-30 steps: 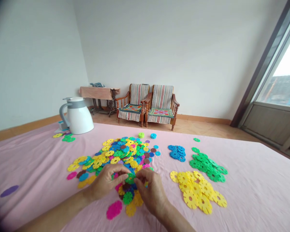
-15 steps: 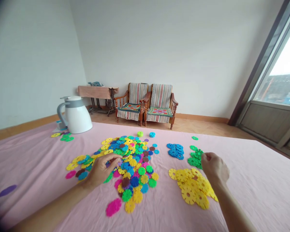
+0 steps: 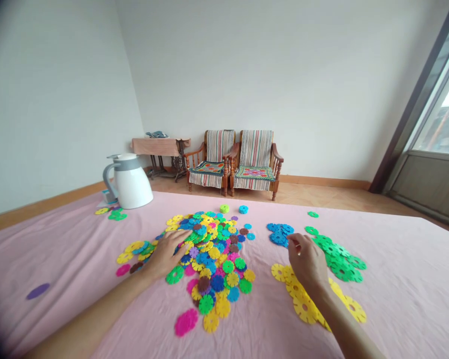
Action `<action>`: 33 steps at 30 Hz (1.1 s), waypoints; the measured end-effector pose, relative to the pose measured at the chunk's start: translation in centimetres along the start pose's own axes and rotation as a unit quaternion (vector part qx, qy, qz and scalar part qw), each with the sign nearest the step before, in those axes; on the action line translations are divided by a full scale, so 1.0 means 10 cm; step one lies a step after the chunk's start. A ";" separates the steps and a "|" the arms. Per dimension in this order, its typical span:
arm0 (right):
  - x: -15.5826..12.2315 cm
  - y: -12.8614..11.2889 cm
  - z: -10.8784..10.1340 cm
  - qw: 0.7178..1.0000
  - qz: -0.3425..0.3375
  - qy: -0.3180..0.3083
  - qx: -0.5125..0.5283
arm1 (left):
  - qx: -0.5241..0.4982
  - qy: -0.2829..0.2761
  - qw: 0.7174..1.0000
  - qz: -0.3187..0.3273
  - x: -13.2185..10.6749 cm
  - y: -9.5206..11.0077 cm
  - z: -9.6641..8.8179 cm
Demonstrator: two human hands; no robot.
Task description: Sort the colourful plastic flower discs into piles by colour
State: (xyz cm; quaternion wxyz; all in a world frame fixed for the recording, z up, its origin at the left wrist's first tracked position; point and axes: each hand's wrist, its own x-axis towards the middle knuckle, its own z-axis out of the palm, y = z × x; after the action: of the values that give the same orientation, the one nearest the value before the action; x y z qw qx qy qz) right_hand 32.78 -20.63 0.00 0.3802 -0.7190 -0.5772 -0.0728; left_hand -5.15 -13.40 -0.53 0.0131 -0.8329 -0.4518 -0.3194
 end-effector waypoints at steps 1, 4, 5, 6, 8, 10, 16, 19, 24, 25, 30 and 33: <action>-0.02 -0.03 0.01 1.000 -0.010 -0.005 0.004 | -0.001 -0.007 1.000 0.002 0.00 0.00 0.00; -0.08 -0.14 0.06 0.999 -0.039 -0.017 0.019 | -0.017 -0.012 1.000 -0.001 0.01 0.01 -0.02; -0.10 -0.18 0.07 0.998 -0.049 -0.023 0.026 | -0.024 -0.009 1.000 -0.005 0.01 0.02 -0.02; -0.12 -0.22 0.08 0.997 -0.058 -0.029 0.033 | -0.031 -0.006 0.999 -0.010 0.01 0.03 -0.03; -0.16 -0.30 0.10 0.995 -0.076 -0.046 0.047 | -0.042 0.001 0.999 -0.015 0.01 0.05 -0.03; -0.20 -0.37 0.12 0.992 -0.090 -0.062 0.058 | -0.049 0.003 0.999 -0.015 0.01 0.07 -0.04; -0.27 -0.46 0.14 0.988 -0.107 -0.080 0.073 | -0.048 0.045 0.998 -0.015 0.02 0.10 -0.10; -0.30 -0.53 0.12 0.987 -0.107 -0.085 0.084 | -0.072 0.108 0.991 -0.022 0.03 0.16 -0.17; -0.42 -0.83 0.06 0.969 -0.113 -0.133 0.173 | -0.221 0.066 0.972 -0.033 -0.01 0.49 -0.24; -0.46 -0.90 0.04 0.962 -0.117 -0.149 0.198 | -0.254 0.048 0.965 -0.040 -0.03 0.57 -0.24; -0.61 -1.20 -0.03 0.927 -0.106 -0.221 0.285 | -0.366 -0.039 0.927 -0.074 -0.15 0.80 -0.16; -0.70 -1.29 -0.01 0.914 -0.090 -0.245 0.310 | -0.396 -0.079 0.912 -0.077 -0.20 0.84 -0.13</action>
State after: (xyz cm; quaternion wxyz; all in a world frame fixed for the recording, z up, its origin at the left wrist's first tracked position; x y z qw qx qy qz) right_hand 19.14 -25.51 2.27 0.4228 -0.5051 -0.7080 0.2545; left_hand -0.20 -20.29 1.71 -0.3780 -0.7548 -0.3505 -0.4056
